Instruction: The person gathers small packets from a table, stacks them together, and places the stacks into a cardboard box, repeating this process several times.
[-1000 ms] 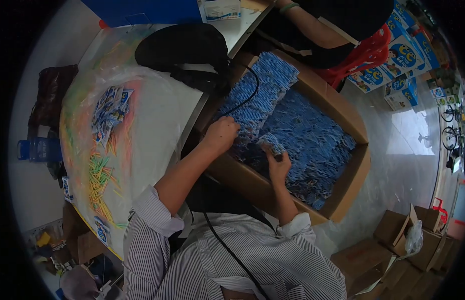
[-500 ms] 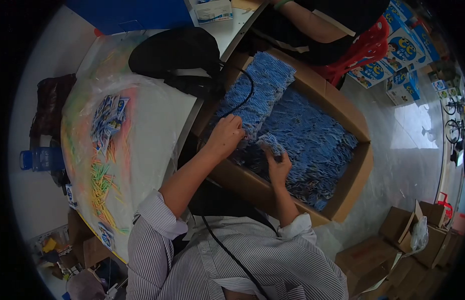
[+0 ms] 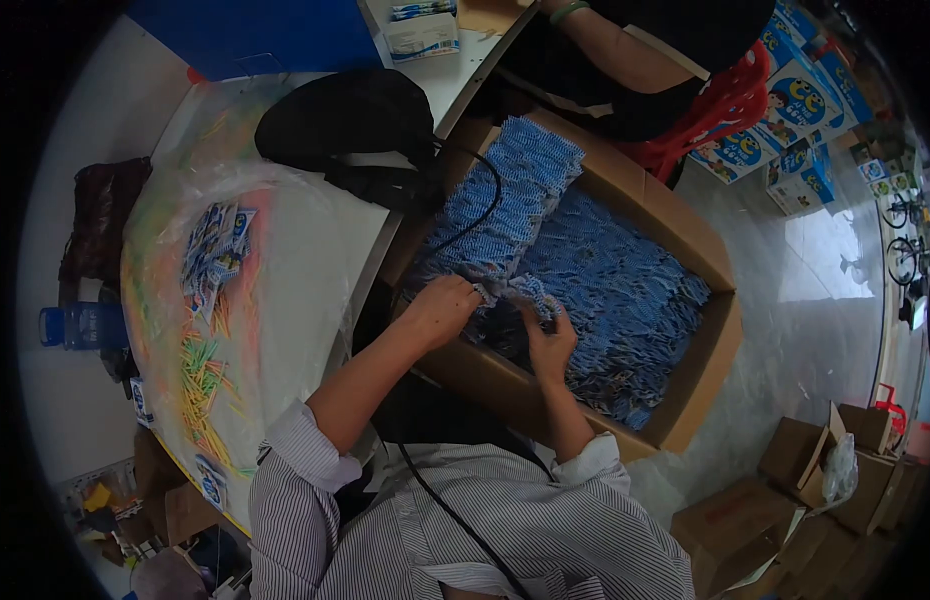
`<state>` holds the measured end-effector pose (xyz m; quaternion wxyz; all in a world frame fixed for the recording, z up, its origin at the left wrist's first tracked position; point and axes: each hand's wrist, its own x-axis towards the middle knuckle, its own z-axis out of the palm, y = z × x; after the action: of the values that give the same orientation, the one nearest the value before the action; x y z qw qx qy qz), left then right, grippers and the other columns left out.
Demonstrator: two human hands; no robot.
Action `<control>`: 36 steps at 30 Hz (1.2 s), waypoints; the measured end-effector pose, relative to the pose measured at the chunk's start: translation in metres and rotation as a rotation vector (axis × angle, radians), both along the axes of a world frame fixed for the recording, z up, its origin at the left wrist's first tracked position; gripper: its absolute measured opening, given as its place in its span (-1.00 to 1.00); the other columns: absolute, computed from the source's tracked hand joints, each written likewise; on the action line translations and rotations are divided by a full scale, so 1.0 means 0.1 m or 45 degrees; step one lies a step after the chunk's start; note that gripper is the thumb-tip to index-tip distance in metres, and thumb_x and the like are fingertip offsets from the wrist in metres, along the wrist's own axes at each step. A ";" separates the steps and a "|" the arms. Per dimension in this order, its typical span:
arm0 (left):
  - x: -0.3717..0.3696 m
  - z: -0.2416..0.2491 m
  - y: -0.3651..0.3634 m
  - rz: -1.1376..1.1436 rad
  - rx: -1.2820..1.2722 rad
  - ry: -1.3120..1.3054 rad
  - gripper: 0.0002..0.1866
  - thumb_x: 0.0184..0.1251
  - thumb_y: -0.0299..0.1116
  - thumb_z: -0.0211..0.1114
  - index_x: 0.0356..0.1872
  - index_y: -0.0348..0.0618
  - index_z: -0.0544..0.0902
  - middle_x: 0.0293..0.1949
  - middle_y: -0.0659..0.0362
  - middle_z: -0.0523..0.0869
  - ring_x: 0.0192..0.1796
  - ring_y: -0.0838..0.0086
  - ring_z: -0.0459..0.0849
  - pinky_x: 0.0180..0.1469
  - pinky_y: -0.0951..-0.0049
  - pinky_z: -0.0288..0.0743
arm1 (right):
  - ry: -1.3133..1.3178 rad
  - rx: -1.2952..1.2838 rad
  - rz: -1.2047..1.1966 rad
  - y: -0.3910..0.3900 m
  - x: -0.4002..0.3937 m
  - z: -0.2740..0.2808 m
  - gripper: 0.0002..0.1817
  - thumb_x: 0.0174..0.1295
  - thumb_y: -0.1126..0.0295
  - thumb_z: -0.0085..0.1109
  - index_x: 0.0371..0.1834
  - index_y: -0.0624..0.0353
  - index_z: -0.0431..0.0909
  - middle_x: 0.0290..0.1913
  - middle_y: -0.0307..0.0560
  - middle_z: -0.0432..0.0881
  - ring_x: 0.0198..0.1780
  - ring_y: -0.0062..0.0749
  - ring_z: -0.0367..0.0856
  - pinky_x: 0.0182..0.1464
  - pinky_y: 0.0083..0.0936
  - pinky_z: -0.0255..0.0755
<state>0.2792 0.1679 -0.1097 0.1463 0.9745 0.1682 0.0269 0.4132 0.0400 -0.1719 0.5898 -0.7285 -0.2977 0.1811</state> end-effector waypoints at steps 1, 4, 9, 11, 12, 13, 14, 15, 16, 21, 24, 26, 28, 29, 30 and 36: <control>-0.01 -0.02 0.00 0.001 -0.028 -0.022 -0.87 -0.15 -0.52 0.15 -0.46 -0.22 0.50 -0.36 0.06 0.54 -0.20 0.23 0.50 -0.09 0.31 0.36 | -0.036 0.057 0.011 0.00 0.00 0.00 -0.74 -0.06 0.49 0.26 -0.26 0.25 0.52 -0.33 -0.05 0.59 -0.33 -0.39 0.58 -0.25 -0.56 0.40; -0.02 -0.02 -0.01 0.008 -0.070 0.003 -0.85 -0.14 -0.52 0.15 -0.44 -0.23 0.49 -0.36 0.05 0.55 -0.20 0.22 0.51 -0.09 0.31 0.37 | -0.056 0.113 0.063 0.05 -0.08 0.06 -0.76 -0.06 0.52 0.25 -0.27 0.24 0.52 -0.33 -0.06 0.59 -0.31 -0.38 0.58 -0.25 -0.55 0.41; -0.05 0.00 -0.02 0.041 -0.106 0.067 -0.84 -0.10 -0.52 0.14 -0.40 -0.25 0.49 -0.35 0.03 0.56 -0.19 0.21 0.51 -0.09 0.31 0.38 | -0.158 0.113 0.078 0.26 -0.15 0.03 -0.72 -0.04 0.49 0.26 -0.23 0.31 0.50 -0.32 -0.08 0.58 -0.29 -0.50 0.54 -0.22 -0.59 0.39; -0.06 -0.02 -0.03 0.057 -0.049 -0.036 -0.85 -0.07 -0.50 0.14 -0.39 -0.25 0.49 -0.36 0.02 0.57 -0.20 0.19 0.52 -0.09 0.31 0.38 | -0.207 0.100 0.072 0.30 -0.17 -0.04 -0.72 -0.04 0.48 0.26 -0.24 0.31 0.50 -0.32 -0.05 0.58 -0.29 -0.47 0.55 -0.22 -0.58 0.39; -0.05 0.00 -0.05 0.060 -0.049 -0.036 -0.85 -0.07 -0.50 0.14 -0.39 -0.25 0.49 -0.36 0.02 0.57 -0.20 0.19 0.52 -0.09 0.31 0.38 | -0.172 0.082 0.046 0.31 -0.17 -0.07 -0.72 -0.04 0.47 0.27 -0.24 0.31 0.51 -0.32 -0.05 0.58 -0.29 -0.47 0.55 -0.22 -0.58 0.39; -0.04 0.02 -0.07 0.192 -0.169 0.020 -0.83 -0.04 -0.49 0.13 -0.35 -0.25 0.49 -0.36 0.01 0.56 -0.20 0.19 0.52 -0.09 0.29 0.38 | -0.138 0.064 0.020 0.31 -0.17 -0.09 -0.72 -0.04 0.46 0.27 -0.24 0.31 0.51 -0.31 -0.05 0.58 -0.30 -0.46 0.55 -0.22 -0.58 0.39; -0.02 0.04 -0.08 0.323 -0.289 0.075 -0.80 -0.01 -0.47 0.12 -0.30 -0.26 0.50 -0.35 0.01 0.56 -0.20 0.18 0.52 -0.10 0.27 0.38 | -0.141 0.063 0.023 0.32 -0.16 -0.08 -0.72 -0.04 0.46 0.27 -0.24 0.31 0.51 -0.31 -0.05 0.58 -0.30 -0.46 0.55 -0.22 -0.58 0.39; -0.03 0.02 -0.07 0.323 -0.293 0.074 -0.80 -0.01 -0.47 0.12 -0.30 -0.26 0.50 -0.35 0.01 0.56 -0.20 0.18 0.52 -0.10 0.27 0.38 | -0.122 0.055 0.018 0.33 -0.18 -0.07 -0.73 -0.07 0.50 0.25 -0.25 0.26 0.51 -0.30 -0.05 0.58 -0.27 -0.36 0.56 -0.21 -0.55 0.40; -0.03 -0.02 -0.05 0.253 -0.240 0.038 -0.79 -0.01 -0.44 0.14 -0.30 -0.25 0.50 -0.33 0.01 0.54 -0.18 0.18 0.50 -0.10 0.27 0.38 | -0.104 0.046 0.011 0.33 -0.18 -0.07 -0.74 -0.10 0.53 0.24 -0.27 0.21 0.52 -0.28 -0.04 0.57 -0.25 -0.25 0.57 -0.19 -0.51 0.41; -0.01 0.09 -0.08 0.197 -0.191 0.169 -0.71 0.01 -0.37 0.19 -0.20 -0.20 0.53 -0.27 0.02 0.47 -0.14 0.18 0.44 -0.09 0.29 0.36 | -0.272 0.093 0.065 0.38 -0.19 0.00 -0.73 -0.09 0.47 0.28 -0.27 0.26 0.52 -0.29 -0.03 0.57 -0.25 -0.28 0.56 -0.19 -0.51 0.40; -0.03 0.05 -0.09 0.207 -0.119 0.091 -0.77 -0.01 -0.37 0.20 -0.27 -0.16 0.57 -0.28 0.04 0.45 -0.15 0.20 0.42 -0.12 0.29 0.36 | -0.292 0.072 0.160 0.40 -0.22 -0.04 -0.73 -0.11 0.49 0.27 -0.28 0.21 0.52 -0.28 -0.03 0.57 -0.24 -0.21 0.55 -0.19 -0.49 0.40; -0.02 0.01 -0.09 0.240 -0.102 0.101 -0.85 -0.01 -0.39 0.19 -0.38 -0.14 0.60 -0.30 0.05 0.46 -0.17 0.22 0.42 -0.14 0.28 0.35 | -0.361 0.067 0.202 0.41 -0.20 -0.06 -0.73 -0.12 0.50 0.27 -0.28 0.19 0.53 -0.27 -0.04 0.57 -0.25 -0.19 0.54 -0.20 -0.48 0.40; -0.02 0.00 -0.08 0.228 -0.093 0.091 -0.87 0.00 -0.40 0.18 -0.40 -0.14 0.61 -0.32 0.05 0.45 -0.19 0.23 0.43 -0.15 0.27 0.35 | -0.586 0.016 0.238 0.43 -0.17 -0.05 -0.74 -0.12 0.50 0.26 -0.29 0.18 0.53 -0.28 -0.04 0.57 -0.31 -0.15 0.53 -0.24 -0.46 0.41; -0.03 0.00 -0.08 0.215 -0.082 0.083 -0.89 0.01 -0.40 0.17 -0.43 -0.14 0.62 -0.34 0.06 0.45 -0.21 0.24 0.43 -0.17 0.26 0.35 | -0.587 0.016 0.238 0.44 -0.15 -0.05 -0.74 -0.12 0.50 0.26 -0.29 0.18 0.53 -0.28 -0.04 0.57 -0.31 -0.15 0.53 -0.24 -0.46 0.41; -0.03 0.00 -0.07 0.215 -0.081 0.083 -0.89 0.01 -0.40 0.17 -0.43 -0.14 0.62 -0.34 0.06 0.45 -0.21 0.24 0.43 -0.17 0.26 0.35 | -0.628 0.016 0.232 0.45 -0.14 -0.07 -0.75 -0.12 0.49 0.27 -0.30 0.18 0.53 -0.29 -0.05 0.57 -0.35 -0.18 0.54 -0.27 -0.48 0.41; -0.08 -0.08 -0.08 0.248 -0.090 -0.113 -0.87 0.03 -0.38 0.13 -0.48 -0.18 0.61 -0.13 0.00 0.49 -0.08 0.18 0.43 -0.06 0.29 0.35 | 0.022 -0.165 0.098 0.40 -0.10 -0.24 -0.78 -0.12 0.49 0.28 -0.34 0.19 0.55 -0.31 -0.08 0.58 -0.34 -0.35 0.56 -0.28 -0.56 0.39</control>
<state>0.2712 0.1599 -0.1182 0.1844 0.9457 0.2561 0.0783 0.4036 0.0795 -0.1956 0.5365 -0.7517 -0.3079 0.2289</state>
